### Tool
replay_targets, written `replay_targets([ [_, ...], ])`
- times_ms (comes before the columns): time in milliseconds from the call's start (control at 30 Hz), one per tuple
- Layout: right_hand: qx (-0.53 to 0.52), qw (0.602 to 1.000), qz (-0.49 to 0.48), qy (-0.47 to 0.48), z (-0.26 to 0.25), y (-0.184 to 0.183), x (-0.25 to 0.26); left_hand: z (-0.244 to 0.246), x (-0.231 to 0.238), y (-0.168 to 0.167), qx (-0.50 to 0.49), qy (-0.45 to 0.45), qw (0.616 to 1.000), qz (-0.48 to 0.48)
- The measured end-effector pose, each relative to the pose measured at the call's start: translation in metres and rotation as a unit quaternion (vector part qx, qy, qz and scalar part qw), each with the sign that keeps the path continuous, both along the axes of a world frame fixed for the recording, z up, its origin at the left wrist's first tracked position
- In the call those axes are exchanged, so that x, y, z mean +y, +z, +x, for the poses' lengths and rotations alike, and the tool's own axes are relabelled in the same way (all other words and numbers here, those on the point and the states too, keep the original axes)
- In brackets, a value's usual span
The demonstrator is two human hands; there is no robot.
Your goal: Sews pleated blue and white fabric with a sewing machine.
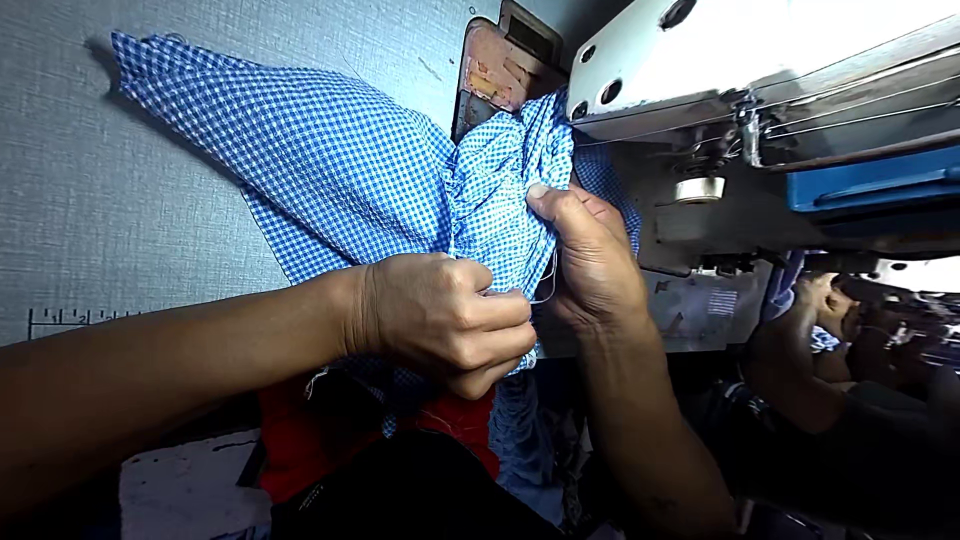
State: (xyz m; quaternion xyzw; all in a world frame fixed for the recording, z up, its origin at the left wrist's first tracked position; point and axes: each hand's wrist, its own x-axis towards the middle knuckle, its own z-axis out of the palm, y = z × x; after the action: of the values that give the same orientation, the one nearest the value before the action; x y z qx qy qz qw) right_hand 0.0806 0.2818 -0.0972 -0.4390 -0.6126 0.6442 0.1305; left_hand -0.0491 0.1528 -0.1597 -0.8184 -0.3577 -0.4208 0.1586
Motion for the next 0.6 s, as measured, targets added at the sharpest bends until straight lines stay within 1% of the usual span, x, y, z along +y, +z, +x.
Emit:
replay_targets([
  [600,0.0,1.0,-0.002,0.001,0.0,-0.0002,-0.0009,0.0007,0.0002,-0.0015,-0.012,-0.017,1.0,-0.009],
])
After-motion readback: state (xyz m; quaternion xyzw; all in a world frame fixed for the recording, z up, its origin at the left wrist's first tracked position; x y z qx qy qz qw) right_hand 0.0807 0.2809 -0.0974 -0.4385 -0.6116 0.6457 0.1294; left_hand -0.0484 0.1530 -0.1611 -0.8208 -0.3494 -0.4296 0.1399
